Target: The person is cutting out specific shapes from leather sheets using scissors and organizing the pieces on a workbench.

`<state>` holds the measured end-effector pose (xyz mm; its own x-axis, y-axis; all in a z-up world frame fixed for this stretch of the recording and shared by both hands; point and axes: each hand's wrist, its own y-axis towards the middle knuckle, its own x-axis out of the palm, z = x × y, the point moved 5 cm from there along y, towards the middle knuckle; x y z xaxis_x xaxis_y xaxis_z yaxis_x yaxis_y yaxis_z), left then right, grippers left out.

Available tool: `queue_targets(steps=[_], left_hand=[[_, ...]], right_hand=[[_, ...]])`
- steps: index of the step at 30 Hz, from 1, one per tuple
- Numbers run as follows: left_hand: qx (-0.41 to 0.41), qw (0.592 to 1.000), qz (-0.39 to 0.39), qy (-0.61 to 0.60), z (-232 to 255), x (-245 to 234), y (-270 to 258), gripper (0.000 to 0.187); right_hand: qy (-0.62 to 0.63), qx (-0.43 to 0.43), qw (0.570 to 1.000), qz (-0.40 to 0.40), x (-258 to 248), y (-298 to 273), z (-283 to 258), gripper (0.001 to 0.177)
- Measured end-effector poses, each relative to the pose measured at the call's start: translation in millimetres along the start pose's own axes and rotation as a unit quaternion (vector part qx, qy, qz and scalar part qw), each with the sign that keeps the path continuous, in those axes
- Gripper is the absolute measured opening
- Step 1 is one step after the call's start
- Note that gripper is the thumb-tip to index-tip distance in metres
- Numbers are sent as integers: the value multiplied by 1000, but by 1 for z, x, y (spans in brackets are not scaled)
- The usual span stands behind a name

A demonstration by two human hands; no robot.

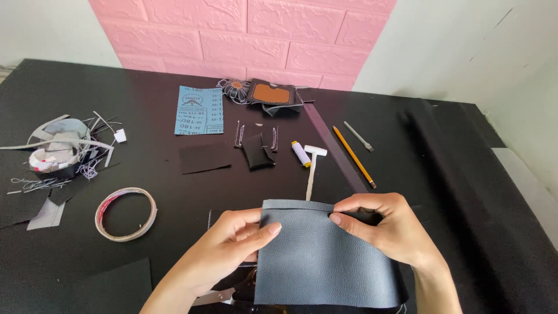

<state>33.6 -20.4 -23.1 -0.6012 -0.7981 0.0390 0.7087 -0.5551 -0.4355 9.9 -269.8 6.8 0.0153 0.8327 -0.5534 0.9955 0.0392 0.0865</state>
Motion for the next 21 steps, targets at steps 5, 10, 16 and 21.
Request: queue_targets(steps=[5,10,16,21], left_hand=[[56,994,-38,-82,-15,-4,7,46],[7,999,-26,-36,-8,-1,4,24],[39,999,-28,-13,-18,-3,10,38],[48,997,-40,-37,-19,-2,11,43]], right_hand=[[-10,3,1000,-3,0,1,1,9],[-14,3,1000,-1,2,1,4,10],[-6,5,1000,7,2,1,6,9],[-4,12,1000,4,2,1,6,9]])
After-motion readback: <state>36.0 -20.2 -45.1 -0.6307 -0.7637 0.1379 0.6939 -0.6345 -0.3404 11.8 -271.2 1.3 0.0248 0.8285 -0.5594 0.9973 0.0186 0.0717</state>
